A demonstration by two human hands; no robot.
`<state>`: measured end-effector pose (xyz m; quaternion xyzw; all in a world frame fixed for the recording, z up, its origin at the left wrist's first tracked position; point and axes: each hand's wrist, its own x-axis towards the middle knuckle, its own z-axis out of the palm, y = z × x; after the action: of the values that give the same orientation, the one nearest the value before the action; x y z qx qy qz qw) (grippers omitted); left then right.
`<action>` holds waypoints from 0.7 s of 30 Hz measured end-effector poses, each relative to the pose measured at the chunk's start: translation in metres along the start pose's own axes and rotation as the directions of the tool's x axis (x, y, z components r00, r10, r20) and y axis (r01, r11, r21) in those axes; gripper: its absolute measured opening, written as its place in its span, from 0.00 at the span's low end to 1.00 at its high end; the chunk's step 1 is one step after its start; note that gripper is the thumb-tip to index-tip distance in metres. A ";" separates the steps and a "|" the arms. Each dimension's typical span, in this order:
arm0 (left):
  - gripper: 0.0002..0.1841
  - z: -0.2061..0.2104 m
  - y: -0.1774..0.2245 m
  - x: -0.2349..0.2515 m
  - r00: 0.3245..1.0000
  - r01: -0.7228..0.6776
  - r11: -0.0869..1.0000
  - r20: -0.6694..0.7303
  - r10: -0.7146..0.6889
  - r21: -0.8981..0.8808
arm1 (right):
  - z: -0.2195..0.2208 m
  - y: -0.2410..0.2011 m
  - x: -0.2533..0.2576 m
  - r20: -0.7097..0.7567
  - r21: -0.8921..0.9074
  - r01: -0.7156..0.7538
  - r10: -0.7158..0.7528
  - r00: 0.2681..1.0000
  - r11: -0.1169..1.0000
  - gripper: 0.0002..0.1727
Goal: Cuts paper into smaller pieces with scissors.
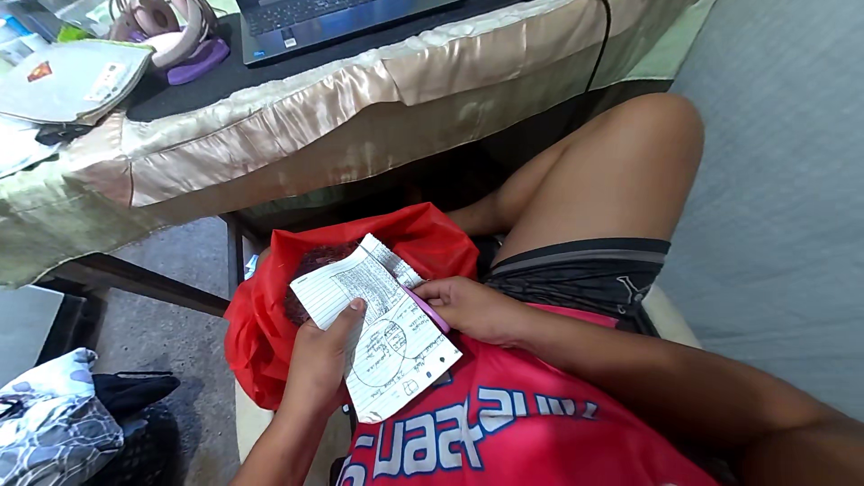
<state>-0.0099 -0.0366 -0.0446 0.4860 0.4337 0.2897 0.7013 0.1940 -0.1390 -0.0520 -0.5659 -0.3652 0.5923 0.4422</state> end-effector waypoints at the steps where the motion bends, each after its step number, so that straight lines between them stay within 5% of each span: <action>1: 0.12 -0.001 -0.001 0.001 1.000 -0.002 1.000 0.004 0.002 0.003 | 0.000 0.001 0.001 0.001 0.000 0.000 0.000 1.000 1.000 0.13; 21: 0.12 -0.009 -0.001 0.003 0.998 0.044 0.996 0.034 -0.047 0.084 | -0.002 0.002 0.008 0.009 -0.096 -0.064 0.065 0.998 0.993 0.12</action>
<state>-0.0164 -0.0312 -0.0479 0.5099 0.4435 0.2467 0.6945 0.1956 -0.1324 -0.0570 -0.5942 -0.3774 0.5916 0.3931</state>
